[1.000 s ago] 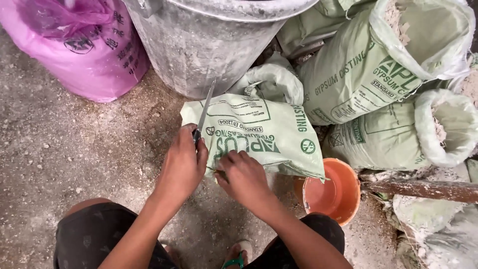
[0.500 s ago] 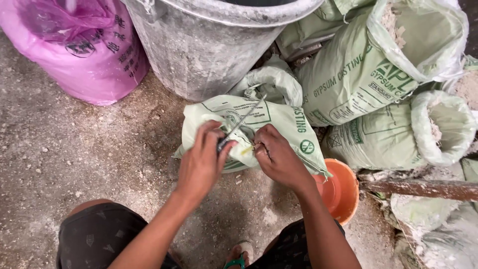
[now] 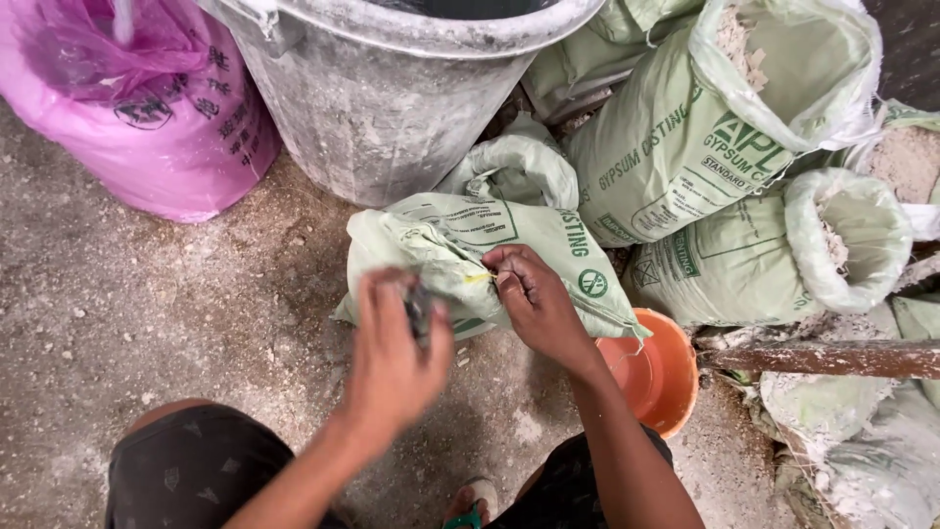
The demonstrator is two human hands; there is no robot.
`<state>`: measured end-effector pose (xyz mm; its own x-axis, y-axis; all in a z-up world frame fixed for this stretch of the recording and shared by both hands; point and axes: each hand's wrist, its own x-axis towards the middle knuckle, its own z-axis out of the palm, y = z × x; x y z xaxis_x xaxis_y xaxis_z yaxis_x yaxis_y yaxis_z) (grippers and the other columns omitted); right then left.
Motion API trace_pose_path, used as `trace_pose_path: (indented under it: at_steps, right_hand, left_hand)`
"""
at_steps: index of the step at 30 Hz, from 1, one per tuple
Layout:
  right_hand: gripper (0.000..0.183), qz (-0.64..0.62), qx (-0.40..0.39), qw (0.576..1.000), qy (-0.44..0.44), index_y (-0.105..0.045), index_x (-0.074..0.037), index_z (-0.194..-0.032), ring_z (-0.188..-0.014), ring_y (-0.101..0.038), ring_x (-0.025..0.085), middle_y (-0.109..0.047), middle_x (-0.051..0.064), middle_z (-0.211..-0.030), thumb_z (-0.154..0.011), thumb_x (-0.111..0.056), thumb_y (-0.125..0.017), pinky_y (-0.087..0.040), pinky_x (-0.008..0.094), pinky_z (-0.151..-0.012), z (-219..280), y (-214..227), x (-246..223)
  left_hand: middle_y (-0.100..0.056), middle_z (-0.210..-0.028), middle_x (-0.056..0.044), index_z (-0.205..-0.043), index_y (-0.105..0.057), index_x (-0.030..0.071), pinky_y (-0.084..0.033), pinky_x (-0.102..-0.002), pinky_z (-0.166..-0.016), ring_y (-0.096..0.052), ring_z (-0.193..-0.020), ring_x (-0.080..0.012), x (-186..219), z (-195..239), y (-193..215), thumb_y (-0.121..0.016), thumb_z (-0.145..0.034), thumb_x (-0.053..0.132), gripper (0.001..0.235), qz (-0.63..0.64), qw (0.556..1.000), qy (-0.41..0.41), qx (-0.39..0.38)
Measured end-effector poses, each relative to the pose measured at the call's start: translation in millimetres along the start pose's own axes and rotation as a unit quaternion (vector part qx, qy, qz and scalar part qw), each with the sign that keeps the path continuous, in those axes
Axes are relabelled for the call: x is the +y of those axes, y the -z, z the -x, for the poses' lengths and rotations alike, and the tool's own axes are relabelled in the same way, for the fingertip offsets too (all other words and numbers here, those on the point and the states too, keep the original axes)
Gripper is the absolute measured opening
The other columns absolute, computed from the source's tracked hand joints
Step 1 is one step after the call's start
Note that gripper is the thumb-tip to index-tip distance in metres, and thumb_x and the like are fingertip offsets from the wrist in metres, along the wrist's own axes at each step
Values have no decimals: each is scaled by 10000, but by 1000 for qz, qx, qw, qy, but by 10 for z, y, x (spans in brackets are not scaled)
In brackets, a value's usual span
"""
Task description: The person fills a bowl with water from a tap and then adds gypsum plaster powder from a bag, cutting the bag open with a knife and scooping the powder by hand.
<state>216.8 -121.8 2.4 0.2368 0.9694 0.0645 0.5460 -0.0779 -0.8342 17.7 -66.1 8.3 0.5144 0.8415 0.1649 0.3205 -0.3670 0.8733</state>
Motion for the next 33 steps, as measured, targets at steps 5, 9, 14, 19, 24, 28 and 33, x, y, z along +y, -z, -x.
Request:
trace_pose_path:
  at_steps: [5,9,14,19,24,28,33]
  right_hand:
    - [317,43,-15,998,-43,-615,-71,-1253,-1070,-629,194,-661,51,-1148,-1014,-178,-436,-473,344,-942,45,66,-222]
    - [365,118,-2,987,-107,-677,-66,-1207,-1195,-669,249,-728,95,-1262,-991,-253,-449,-493,393,-979,98,51,-287]
    - [184,213,-12,975,-65,-572,-126,-945,-882,-469,261,-509,68,-865,-1011,-251,-454,-377,384,-785,210,42,-196]
    - [165,288,-22,955,-63,-505,-190,-867,-554,-504,195,-572,2,-646,-1002,-272,-452,-299,383,-503,235,11,-162]
    - [133,335,7,941,-58,-562,-181,-827,-538,-535,246,-612,15,-620,-930,-244,-506,-331,424,-475,267,-37,-263]
    - [90,359,8,930,-78,-602,-208,-822,-571,-604,284,-667,6,-642,-873,-248,-539,-383,454,-481,281,-50,-312]
    - [129,362,8,931,-42,-663,-159,-828,-561,-618,244,-635,40,-598,-896,-217,-570,-488,396,-507,349,-155,-322]
  left_hand:
    - [-539,-1134,-157,-1173,-546,-35,-584,-268,-630,-583,-742,-152,-48,210,-319,-477,-1021,20,175,98,992,-43,-61]
    - [-622,-1108,-176,-1311,-504,-97,-647,-214,-526,-676,-623,-159,17,186,-244,-507,-1012,-9,312,25,995,-13,-95]
    - [-585,-1269,-278,-1371,-490,-132,-657,-198,-352,-708,-465,-155,175,49,67,-488,-1025,40,387,-56,987,-19,-152]
    - [-671,-1291,-209,-1152,-635,-17,-591,-254,-178,-802,-613,-253,177,-197,526,-480,-796,-180,421,-216,944,-80,-235]
    - [-507,-1495,-132,-1435,-495,138,-725,-562,-516,-731,-1038,-409,327,-313,645,-414,-871,-86,612,-282,908,-12,-309]
    - [-628,-1346,-121,-1323,-557,152,-623,-294,-246,-835,-691,-285,397,-343,738,-423,-781,-197,658,-289,896,16,-336]
    - [-682,-1211,-30,-1336,-604,191,-640,-417,-528,-766,-819,-226,422,-320,510,-383,-942,-84,529,-310,896,-25,-317]
